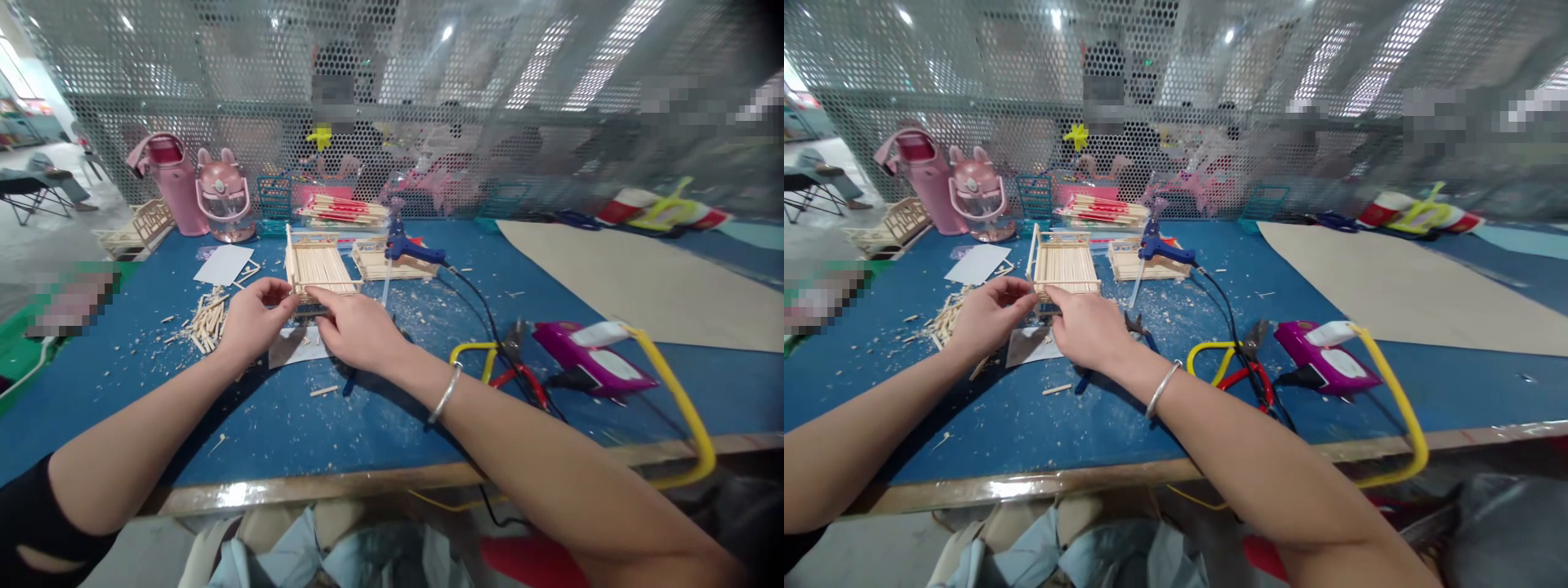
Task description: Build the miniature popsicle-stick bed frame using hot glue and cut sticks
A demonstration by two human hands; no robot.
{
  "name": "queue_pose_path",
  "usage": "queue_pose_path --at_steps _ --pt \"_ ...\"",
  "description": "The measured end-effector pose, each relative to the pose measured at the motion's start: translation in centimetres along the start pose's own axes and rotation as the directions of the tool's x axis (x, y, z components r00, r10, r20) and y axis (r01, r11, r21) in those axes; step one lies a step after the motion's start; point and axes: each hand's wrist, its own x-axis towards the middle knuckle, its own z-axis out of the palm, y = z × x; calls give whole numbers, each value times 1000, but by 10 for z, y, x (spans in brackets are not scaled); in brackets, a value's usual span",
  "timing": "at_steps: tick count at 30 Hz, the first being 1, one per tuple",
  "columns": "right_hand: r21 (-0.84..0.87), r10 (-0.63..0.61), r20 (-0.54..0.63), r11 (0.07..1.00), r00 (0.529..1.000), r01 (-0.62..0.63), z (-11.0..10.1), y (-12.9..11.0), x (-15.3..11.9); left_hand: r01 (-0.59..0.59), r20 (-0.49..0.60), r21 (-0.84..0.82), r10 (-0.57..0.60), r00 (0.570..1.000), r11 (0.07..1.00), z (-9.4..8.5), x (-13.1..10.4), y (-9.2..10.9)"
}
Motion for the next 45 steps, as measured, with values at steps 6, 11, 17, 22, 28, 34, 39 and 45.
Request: queue_pose_path --at_steps 6,11,17,22,28,34,39,45 --pt "51 3 -6 999 1000 -3 -1 -1 -1 5 -15 30 -4 1000 1000 1 -1 1" --pt "82 -22 -25 996 999 24 0 0 -1 21 -16 15 -21 1000 1000 2 -1 1" --pt "94 -44 -32 994 999 47 1 1 -2 16 15 -50 -15 1000 999 1 -1 0" --pt "125 -19 -16 992 1000 21 0 1 -2 19 27 -49 -17 999 999 0 -2 1" --pt "154 -9 -1 988 1000 9 -1 1 -1 2 34 -43 0 999 999 0 -2 0" --pt "198 6 -19 980 1000 -3 -1 3 -1 -3 30 -40 4 1000 999 1 -1 -3" --pt "225 111 -83 970 990 -90 1 3 -2 7 40 -46 -5 999 999 0 0 -5" --pt "302 66 -207 953 976 -1 -16 12 0 93 -69 -137 -104 992 986 -13 8 -6"
